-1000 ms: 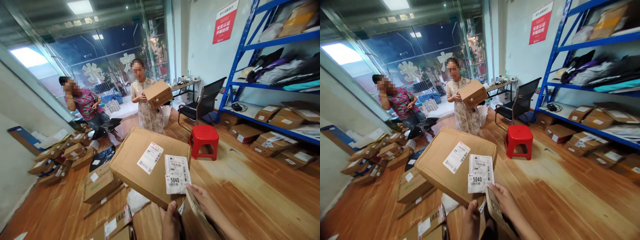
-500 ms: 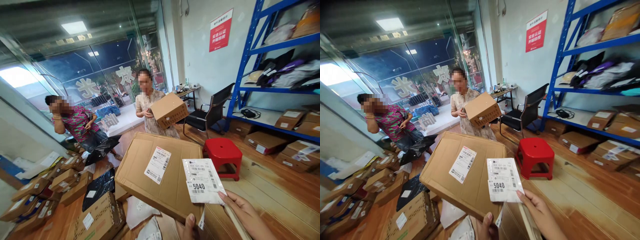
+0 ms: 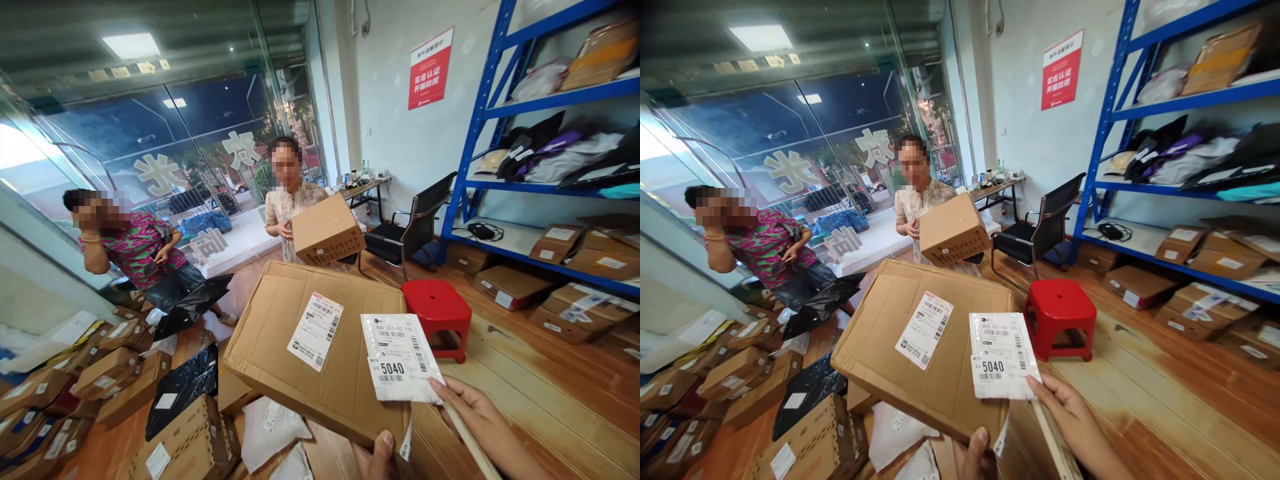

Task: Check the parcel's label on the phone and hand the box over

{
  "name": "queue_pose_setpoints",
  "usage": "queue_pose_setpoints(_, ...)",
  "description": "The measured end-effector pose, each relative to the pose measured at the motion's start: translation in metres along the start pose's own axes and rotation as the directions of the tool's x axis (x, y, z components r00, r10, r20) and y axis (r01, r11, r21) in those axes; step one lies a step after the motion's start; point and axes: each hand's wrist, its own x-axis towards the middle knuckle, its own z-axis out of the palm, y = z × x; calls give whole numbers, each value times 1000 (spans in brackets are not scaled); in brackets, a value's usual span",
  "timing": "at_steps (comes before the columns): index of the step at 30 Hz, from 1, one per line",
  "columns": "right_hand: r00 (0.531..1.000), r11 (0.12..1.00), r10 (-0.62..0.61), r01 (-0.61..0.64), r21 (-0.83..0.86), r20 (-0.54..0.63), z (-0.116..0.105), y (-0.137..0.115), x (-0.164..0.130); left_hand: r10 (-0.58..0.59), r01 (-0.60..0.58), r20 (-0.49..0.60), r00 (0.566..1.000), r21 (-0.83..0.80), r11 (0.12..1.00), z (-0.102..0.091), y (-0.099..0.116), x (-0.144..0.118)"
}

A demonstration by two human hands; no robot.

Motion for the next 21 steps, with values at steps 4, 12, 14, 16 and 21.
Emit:
queue_pose_setpoints(4,999,998,-42,43,35,-11,1,-3,0,8,-8,-2,1000,6,1000,-2,-3,1)
queue_pose_setpoints(12,981,974,-190,183,-133,-39,9,-21,-11,-19,21,-37,999,41,999,-2,8,-1)
queue_pose_setpoints(14,973,962,-229,223,-158,-17,13,-26,-16,-26,27,-47,999,22,999,-3,12,-1)
queue_pose_setpoints(16,965,952,-260,258,-166,12,17,-29,-19,-24,27,-63,998,39,999,-5,13,1)
queue_pose_setpoints(21,953,941,-299,303,-150,50,25,-33,-24,-27,31,-43,999,97,995,-15,11,6)
